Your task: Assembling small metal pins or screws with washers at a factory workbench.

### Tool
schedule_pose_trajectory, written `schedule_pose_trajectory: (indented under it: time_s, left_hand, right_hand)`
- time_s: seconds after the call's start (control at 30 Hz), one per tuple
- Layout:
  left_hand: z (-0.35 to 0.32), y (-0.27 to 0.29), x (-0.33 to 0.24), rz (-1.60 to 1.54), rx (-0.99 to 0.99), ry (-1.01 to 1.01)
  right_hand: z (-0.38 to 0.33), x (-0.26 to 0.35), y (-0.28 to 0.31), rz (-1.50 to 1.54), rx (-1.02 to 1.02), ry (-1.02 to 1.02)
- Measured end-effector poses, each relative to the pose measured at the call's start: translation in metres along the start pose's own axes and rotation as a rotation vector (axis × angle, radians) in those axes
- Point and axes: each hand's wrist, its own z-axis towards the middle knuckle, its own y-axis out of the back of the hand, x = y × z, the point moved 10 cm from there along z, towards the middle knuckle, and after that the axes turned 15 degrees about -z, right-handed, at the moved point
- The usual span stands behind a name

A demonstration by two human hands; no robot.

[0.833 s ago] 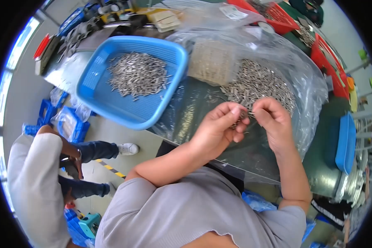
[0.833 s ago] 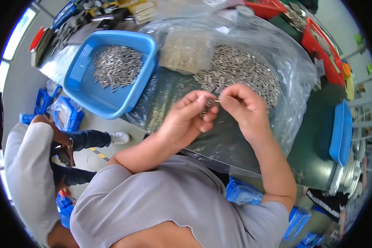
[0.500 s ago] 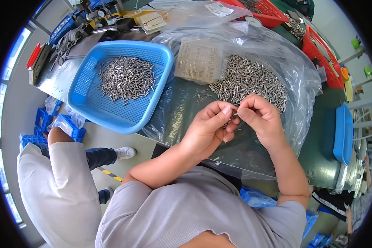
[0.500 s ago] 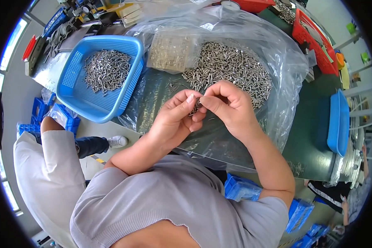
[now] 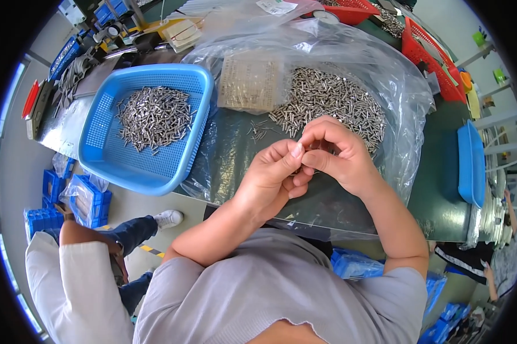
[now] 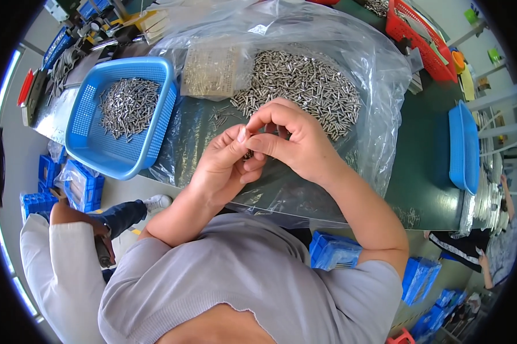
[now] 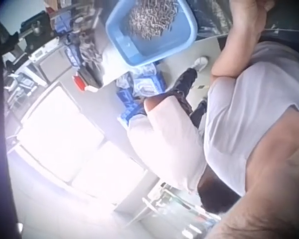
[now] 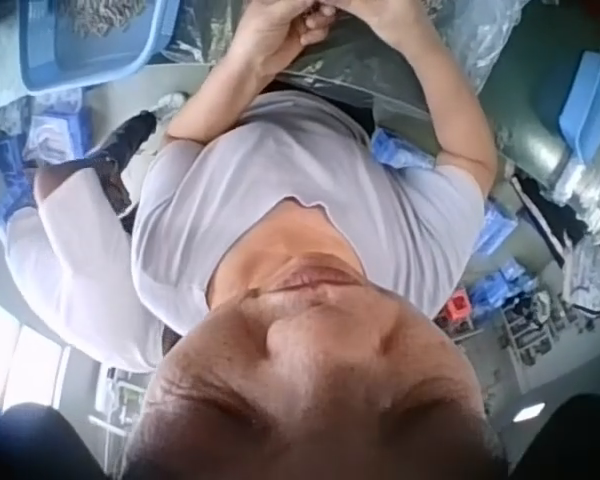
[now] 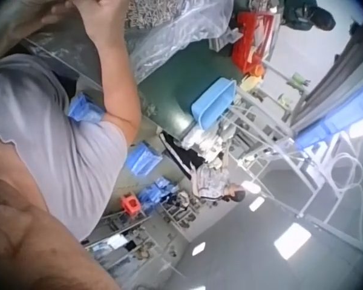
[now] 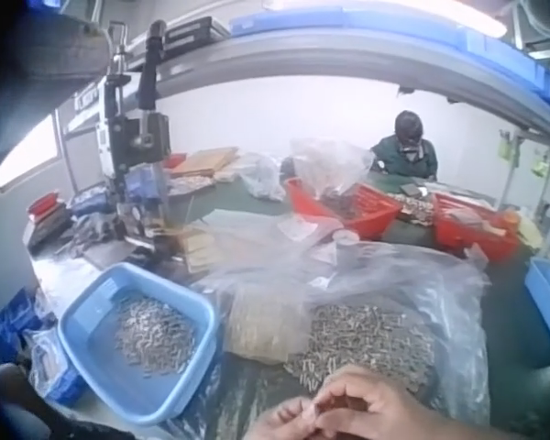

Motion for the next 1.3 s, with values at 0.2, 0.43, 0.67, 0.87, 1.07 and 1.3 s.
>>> schedule_pose_trajectory:
  time_s: [0.2,0.43,0.67,0.87,1.07,1.3]
  left_hand:
    - [0.0,0.002,0.005,-0.009,-0.055,0.002]
    - [-0.001,0.001,-0.009,-0.059,-0.047,-0.145]
    - [0.001,0.004,-0.011,-0.152,-0.001,-0.162]
    - [0.0,0.004,-0.011,-0.156,0.0,-0.151]
    - [-0.001,0.003,-0.01,-0.143,0.001,-0.146]
    - [0.0,0.001,-0.009,-0.157,0.023,-0.134]
  right_hand:
    - [-0.004,0.015,0.015,-0.188,-0.075,0.069]
    - [-0.004,0.008,0.03,-0.15,-0.134,0.05]
    - [-0.003,-0.007,0.031,-0.615,-0.108,0.029]
    - [0.003,0.005,0.013,-0.847,-0.108,0.192]
    - [0.001,0.001,0.007,-0.844,-0.054,0.194]
    - [0.0,0.005,0.005,-0.894,-0.077,0.237]
